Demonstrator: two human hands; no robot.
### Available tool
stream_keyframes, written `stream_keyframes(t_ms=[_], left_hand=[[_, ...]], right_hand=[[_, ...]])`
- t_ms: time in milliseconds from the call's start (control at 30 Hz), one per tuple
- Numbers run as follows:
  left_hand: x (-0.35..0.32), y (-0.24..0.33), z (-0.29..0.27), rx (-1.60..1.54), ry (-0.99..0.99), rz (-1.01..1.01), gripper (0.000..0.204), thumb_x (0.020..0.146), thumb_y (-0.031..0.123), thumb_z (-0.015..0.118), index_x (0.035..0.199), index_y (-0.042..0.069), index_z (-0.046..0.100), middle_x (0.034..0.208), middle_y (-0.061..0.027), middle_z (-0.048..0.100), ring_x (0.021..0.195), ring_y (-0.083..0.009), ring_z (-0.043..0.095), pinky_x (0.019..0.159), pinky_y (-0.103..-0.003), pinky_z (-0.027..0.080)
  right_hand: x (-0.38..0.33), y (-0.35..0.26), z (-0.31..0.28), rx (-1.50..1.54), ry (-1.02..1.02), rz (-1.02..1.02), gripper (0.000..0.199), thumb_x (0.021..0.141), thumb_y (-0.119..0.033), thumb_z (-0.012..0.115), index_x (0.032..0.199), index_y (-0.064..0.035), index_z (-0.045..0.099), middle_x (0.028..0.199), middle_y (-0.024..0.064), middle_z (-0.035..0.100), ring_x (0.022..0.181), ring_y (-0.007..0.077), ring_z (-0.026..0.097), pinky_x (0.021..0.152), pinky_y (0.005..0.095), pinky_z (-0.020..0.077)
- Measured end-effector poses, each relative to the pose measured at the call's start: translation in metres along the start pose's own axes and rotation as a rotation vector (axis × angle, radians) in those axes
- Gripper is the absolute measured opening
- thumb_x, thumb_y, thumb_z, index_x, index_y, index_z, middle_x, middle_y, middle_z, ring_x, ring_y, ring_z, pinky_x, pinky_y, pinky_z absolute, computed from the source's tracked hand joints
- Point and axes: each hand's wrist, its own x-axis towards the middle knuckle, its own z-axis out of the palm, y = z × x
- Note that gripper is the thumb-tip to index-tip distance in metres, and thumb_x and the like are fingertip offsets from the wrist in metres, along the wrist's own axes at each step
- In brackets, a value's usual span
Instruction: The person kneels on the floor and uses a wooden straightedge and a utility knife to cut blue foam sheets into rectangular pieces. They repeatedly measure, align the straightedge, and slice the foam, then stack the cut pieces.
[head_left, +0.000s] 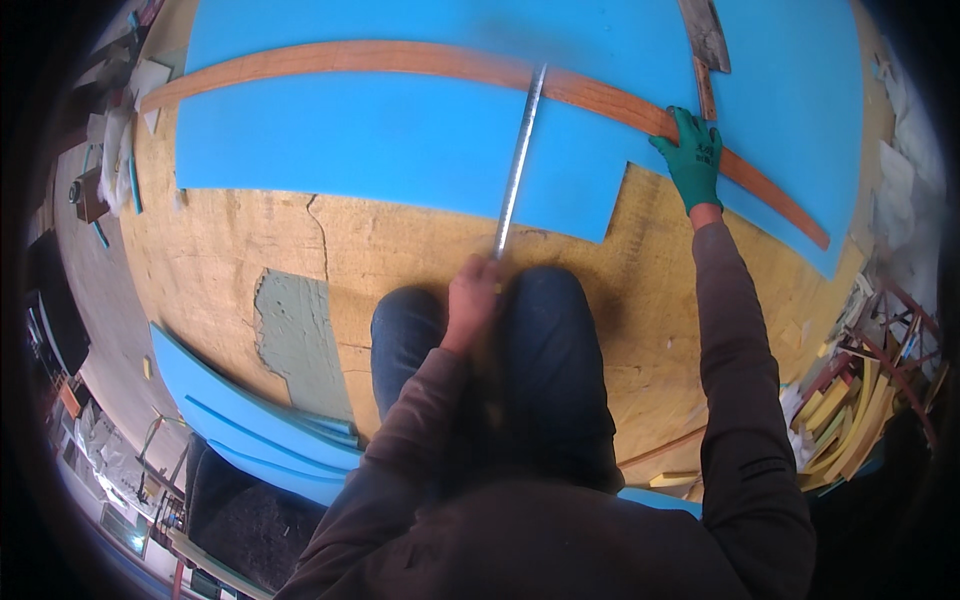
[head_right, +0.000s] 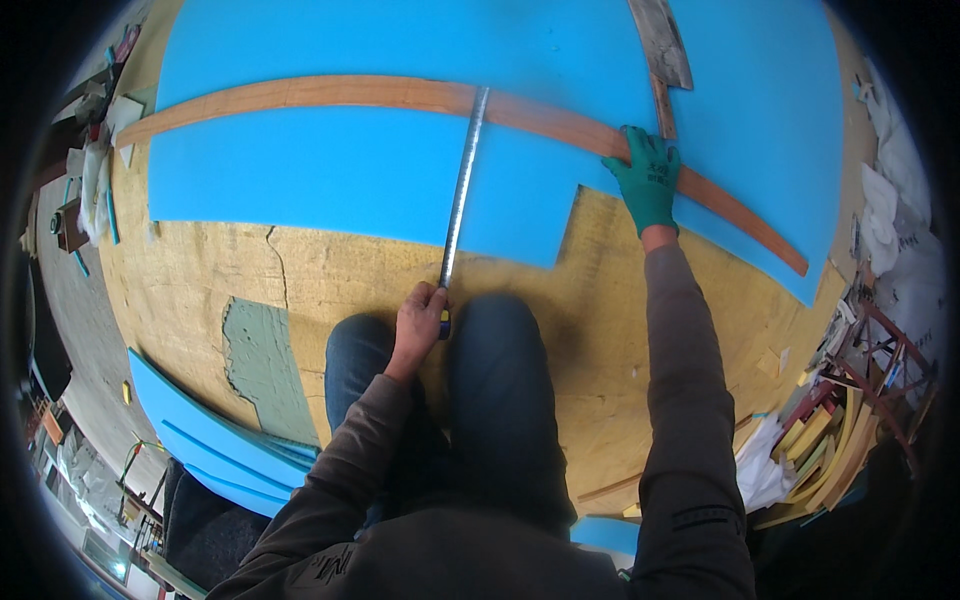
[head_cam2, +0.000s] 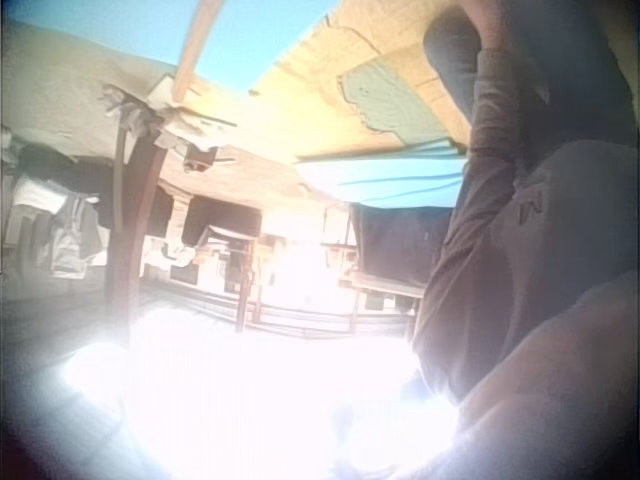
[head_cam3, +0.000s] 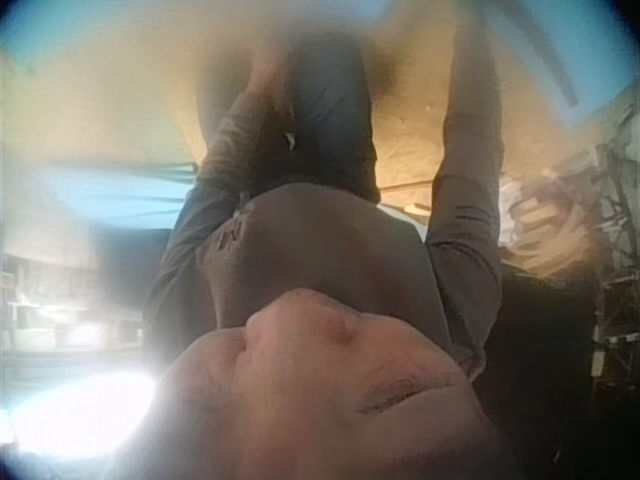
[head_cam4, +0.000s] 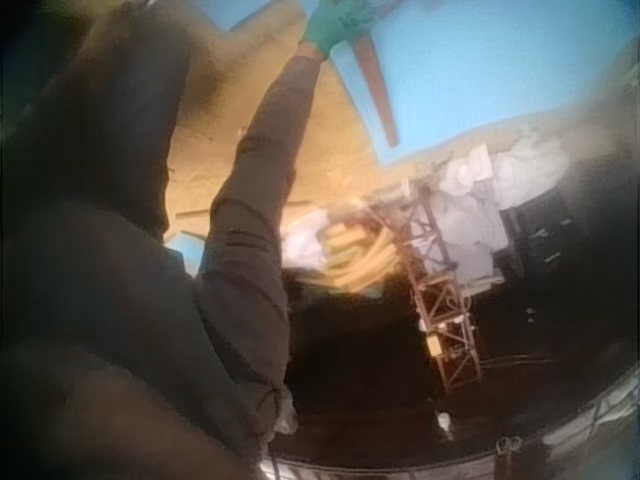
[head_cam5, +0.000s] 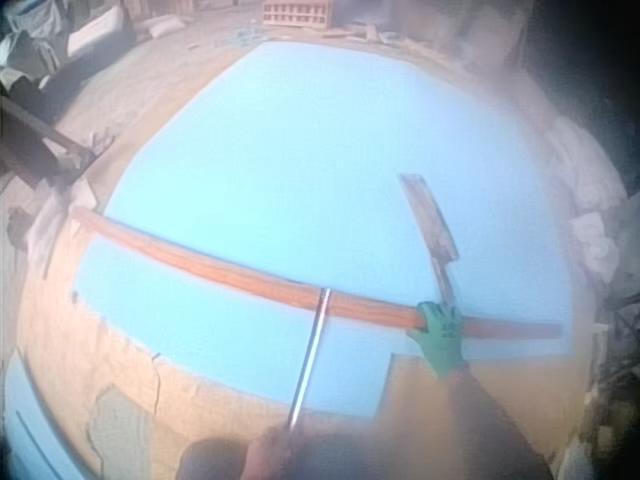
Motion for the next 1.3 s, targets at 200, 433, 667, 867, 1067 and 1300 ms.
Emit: stream_keyframes(t_ms=[200, 433, 667, 867, 1067, 1300], left_hand=[[0.002, -0.007, 0.001, 0.149, 0.046, 0.296, 0.027, 0.105, 0.026, 0.065, 0.093, 0.002, 0.071, 0.085, -0.0121, 0.077, 0.083, -0.0245, 0.074, 0.078, -0.038, 0.056], [-0.005, 0.004, 0.005, 0.009, -0.039, 0.010, 0.023, 0.105, 0.025, 0.064, 0.101, 0.003, 0.070, 0.092, -0.0146, 0.076, 0.082, -0.0284, 0.074, 0.078, -0.041, 0.056], [-0.009, 0.034, -0.086, -0.033, 0.011, 0.272, 0.019, 0.108, 0.021, 0.060, 0.106, 0.005, 0.070, 0.100, -0.0115, 0.073, 0.094, -0.0254, 0.072, 0.083, -0.038, 0.056], [0.036, -0.001, -0.280, -0.052, 0.477, 0.093, 0.018, 0.107, 0.021, 0.062, 0.100, 0.005, 0.067, 0.086, -0.0060, 0.073, 0.070, -0.0127, 0.066, 0.060, -0.030, 0.050], [0.081, -0.015, -0.371, 0.214, 0.589, 0.212, 0.025, 0.103, 0.026, 0.066, 0.095, 0.002, 0.068, 0.084, -0.0113, 0.075, 0.075, -0.0231, 0.071, 0.072, -0.040, 0.055], [0.094, -0.017, -0.365, 0.176, 0.648, 0.089, 0.025, 0.105, 0.028, 0.066, 0.095, 0.005, 0.067, 0.079, -0.0114, 0.074, 0.065, -0.0199, 0.071, 0.060, -0.039, 0.055]], right_hand=[[0.001, -0.006, -0.008, -0.017, -0.006, -0.004, 0.064, 0.093, -0.046, 0.081, 0.147, -0.0175, 0.062, 0.142, 0.0122, 0.066, 0.137, 0.0345, 0.056, 0.121, 0.0650, 0.0315], [-0.005, 0.001, -0.003, 0.083, 0.025, -0.045, 0.062, 0.090, -0.041, 0.084, 0.142, -0.0146, 0.063, 0.138, 0.0098, 0.069, 0.128, 0.0351, 0.060, 0.117, 0.0609, 0.0370], [-0.006, 0.007, -0.001, 0.033, 0.003, -0.043, 0.058, 0.095, -0.035, 0.081, 0.145, -0.0109, 0.063, 0.144, 0.0108, 0.067, 0.134, 0.0337, 0.060, 0.122, 0.0564, 0.0354], [-0.007, 0.004, -0.003, 0.072, -0.033, 0.008, 0.056, 0.097, -0.031, 0.079, 0.146, -0.0106, 0.062, 0.147, 0.0116, 0.065, 0.137, 0.0329, 0.058, 0.125, 0.0571, 0.0312], [-0.009, 0.004, -0.005, 0.084, -0.075, 0.032, 0.057, 0.097, -0.030, 0.079, 0.147, -0.0109, 0.060, 0.150, 0.0118, 0.063, 0.138, 0.0328, 0.057, 0.125, 0.0572, 0.0316], [-0.006, 0.012, -0.004, 0.057, -0.152, 0.057, 0.059, 0.097, -0.033, 0.077, 0.149, -0.0104, 0.060, 0.149, 0.0130, 0.064, 0.136, 0.0351, 0.058, 0.124, 0.0535, 0.0328]])
